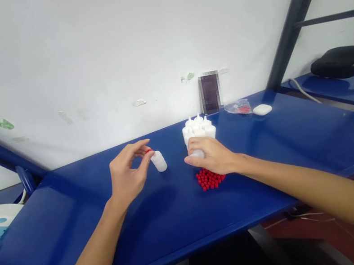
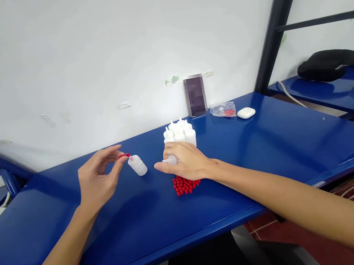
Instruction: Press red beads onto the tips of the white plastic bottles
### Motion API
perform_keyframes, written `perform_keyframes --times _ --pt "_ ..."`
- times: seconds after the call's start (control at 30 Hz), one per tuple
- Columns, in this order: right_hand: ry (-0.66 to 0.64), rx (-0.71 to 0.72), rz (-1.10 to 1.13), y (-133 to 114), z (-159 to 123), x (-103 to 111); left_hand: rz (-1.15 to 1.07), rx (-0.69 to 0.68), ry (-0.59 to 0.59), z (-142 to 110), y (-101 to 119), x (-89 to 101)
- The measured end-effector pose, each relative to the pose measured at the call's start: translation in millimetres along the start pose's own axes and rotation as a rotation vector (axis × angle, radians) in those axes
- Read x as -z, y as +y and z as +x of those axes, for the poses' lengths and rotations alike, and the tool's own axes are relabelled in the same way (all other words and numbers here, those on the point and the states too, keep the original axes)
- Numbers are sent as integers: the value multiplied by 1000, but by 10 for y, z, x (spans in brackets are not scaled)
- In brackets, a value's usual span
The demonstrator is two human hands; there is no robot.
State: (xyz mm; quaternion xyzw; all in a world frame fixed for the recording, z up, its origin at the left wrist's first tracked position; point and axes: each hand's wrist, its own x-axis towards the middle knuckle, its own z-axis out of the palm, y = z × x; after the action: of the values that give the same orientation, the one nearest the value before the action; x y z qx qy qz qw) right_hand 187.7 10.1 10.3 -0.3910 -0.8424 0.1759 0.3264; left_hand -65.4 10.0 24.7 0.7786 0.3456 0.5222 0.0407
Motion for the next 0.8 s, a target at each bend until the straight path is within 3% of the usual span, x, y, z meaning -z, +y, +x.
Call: perform_keyframes --times 0.13,0.27,0.8 --pt "-107 -112 -46 -83 6 -4 10 -147 -9 -119 216 -249" --pt "-168 -34 -2 -124 -24 -17 -64 -208 -59 -233 344 -439" --pt "-151 51 46 -164 -30 -34 -117 -219 -50 -269 403 -481"
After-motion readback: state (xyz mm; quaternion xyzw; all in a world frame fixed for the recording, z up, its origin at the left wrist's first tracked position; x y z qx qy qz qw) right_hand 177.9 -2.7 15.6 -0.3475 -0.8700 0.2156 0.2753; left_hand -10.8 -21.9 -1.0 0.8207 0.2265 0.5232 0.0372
